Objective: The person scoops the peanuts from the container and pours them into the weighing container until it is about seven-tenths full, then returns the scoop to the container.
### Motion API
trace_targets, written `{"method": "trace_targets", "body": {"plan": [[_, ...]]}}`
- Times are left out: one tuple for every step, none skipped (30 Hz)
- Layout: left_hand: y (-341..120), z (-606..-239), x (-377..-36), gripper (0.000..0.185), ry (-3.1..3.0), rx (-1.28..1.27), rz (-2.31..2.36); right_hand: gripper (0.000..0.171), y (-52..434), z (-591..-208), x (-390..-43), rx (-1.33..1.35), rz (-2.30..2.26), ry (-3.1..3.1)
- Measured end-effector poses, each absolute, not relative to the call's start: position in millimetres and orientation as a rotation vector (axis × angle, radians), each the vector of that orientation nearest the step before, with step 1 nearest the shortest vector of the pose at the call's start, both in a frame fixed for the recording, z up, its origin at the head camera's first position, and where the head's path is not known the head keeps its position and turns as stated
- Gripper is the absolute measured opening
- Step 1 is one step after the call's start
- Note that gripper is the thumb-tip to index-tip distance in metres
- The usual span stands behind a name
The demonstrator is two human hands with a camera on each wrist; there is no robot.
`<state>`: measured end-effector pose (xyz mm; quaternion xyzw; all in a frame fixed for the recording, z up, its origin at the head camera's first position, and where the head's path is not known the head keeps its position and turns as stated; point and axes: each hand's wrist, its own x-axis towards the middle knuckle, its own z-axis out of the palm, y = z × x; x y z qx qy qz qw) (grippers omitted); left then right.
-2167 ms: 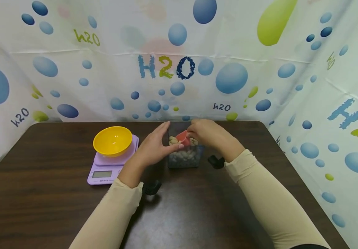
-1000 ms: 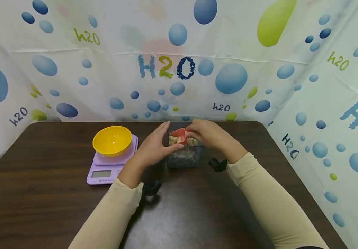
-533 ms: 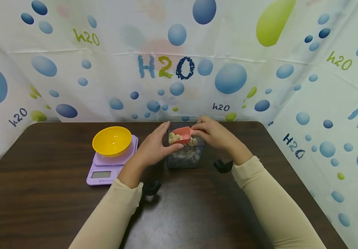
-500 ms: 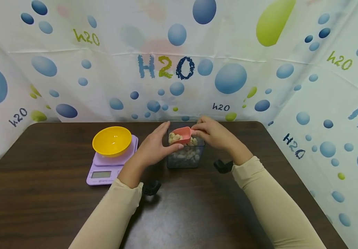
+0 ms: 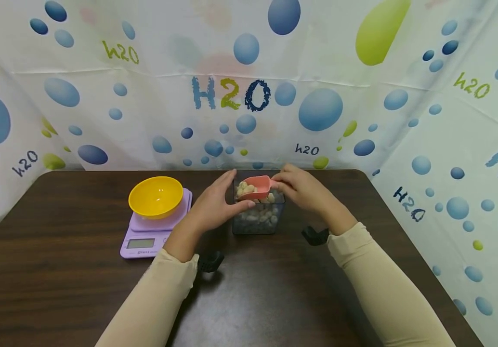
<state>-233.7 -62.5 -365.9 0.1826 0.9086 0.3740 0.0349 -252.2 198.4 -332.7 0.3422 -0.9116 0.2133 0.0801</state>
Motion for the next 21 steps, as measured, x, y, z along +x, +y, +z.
{"method": "trace_targets", "body": {"plan": [[-62.6, -366.0, -233.6, 0.104, 2.792, 0.559, 1.147, 0.024, 199.2, -333.5, -251.2, 1.014, 0.635, -2.723], [-62.7, -365.9, -233.4, 0.104, 2.791, 0.557, 1.145, 0.024, 200.3, -334.3, -250.3, 1.006, 0.632, -2.720], [-62.8, -366.0, -233.3, 0.105, 2.791, 0.557, 1.144, 0.024, 201.4, -335.4, -249.5, 0.997, 0.633, -2.717], [-62.8, -365.9, -233.2, 0.105, 2.792, 0.556, 1.142, 0.024, 202.6, -336.6, -249.0, 0.988, 0.636, -2.716], [-62.8, -365.8, -233.1, 0.105, 2.793, 0.559, 1.142, 0.024, 203.7, -337.7, -248.6, 0.979, 0.639, -2.714], [-62.9, -365.6, -233.0, 0.105, 2.795, 0.562, 1.140, 0.024, 204.6, -338.5, -248.3, 0.972, 0.642, -2.713], [-62.9, -365.4, -232.8, 0.105, 2.797, 0.565, 1.138, 0.025, 205.4, -339.1, -248.2, 0.964, 0.646, -2.711], [-63.0, -365.0, -232.5, 0.105, 2.799, 0.569, 1.133, 0.026, 206.1, -339.4, -247.9, 0.961, 0.647, -2.707], [-63.2, -364.6, -232.2, 0.105, 2.800, 0.574, 1.128, 0.026, 206.6, -339.6, -247.8, 0.958, 0.651, -2.701], [-63.2, -364.0, -231.9, 0.105, 2.801, 0.580, 1.124, 0.026, 207.0, -339.3, -247.5, 0.952, 0.655, -2.696], [-63.3, -363.5, -231.6, 0.104, 2.801, 0.587, 1.120, 0.026, 207.3, -338.9, -247.0, 0.948, 0.659, -2.690], [-63.4, -362.9, -231.1, 0.104, 2.799, 0.590, 1.116, 0.026, 207.5, -338.2, -246.3, 0.943, 0.664, -2.684], [-63.5, -362.3, -230.8, 0.104, 2.797, 0.595, 1.114, 0.026, 207.5, -337.5, -245.7, 0.938, 0.667, -2.678], [-63.5, -361.8, -230.6, 0.104, 2.795, 0.600, 1.113, 0.025, 207.5, -336.9, -245.0, 0.933, 0.670, -2.673], [-63.5, -361.3, -230.4, 0.104, 2.792, 0.603, 1.114, 0.025, 207.5, -336.1, -244.5, 0.928, 0.673, -2.668], [-63.5, -361.0, -230.3, 0.104, 2.792, 0.604, 1.115, 0.025, 207.5, -335.4, -244.0, 0.920, 0.674, -2.665], [-63.6, -360.8, -230.2, 0.104, 2.791, 0.603, 1.115, 0.025, 207.4, -334.9, -243.7, 0.919, 0.674, -2.660], [-63.8, -360.7, -230.2, 0.104, 2.790, 0.600, 1.116, 0.025, 207.3, -334.6, -243.4, 0.916, 0.673, -2.657], [-63.8, -360.8, -230.2, 0.104, 2.788, 0.599, 1.117, 0.024, 207.4, -334.5, -243.2, 0.914, 0.671, -2.654], [-63.8, -360.9, -230.3, 0.105, 2.786, 0.599, 1.119, 0.024, 207.6, -334.4, -243.0, 0.913, 0.670, -2.651], [-63.8, -361.1, -230.3, 0.105, 2.785, 0.598, 1.121, 0.024, 207.8, -334.4, -242.8, 0.910, 0.671, -2.649]]}}
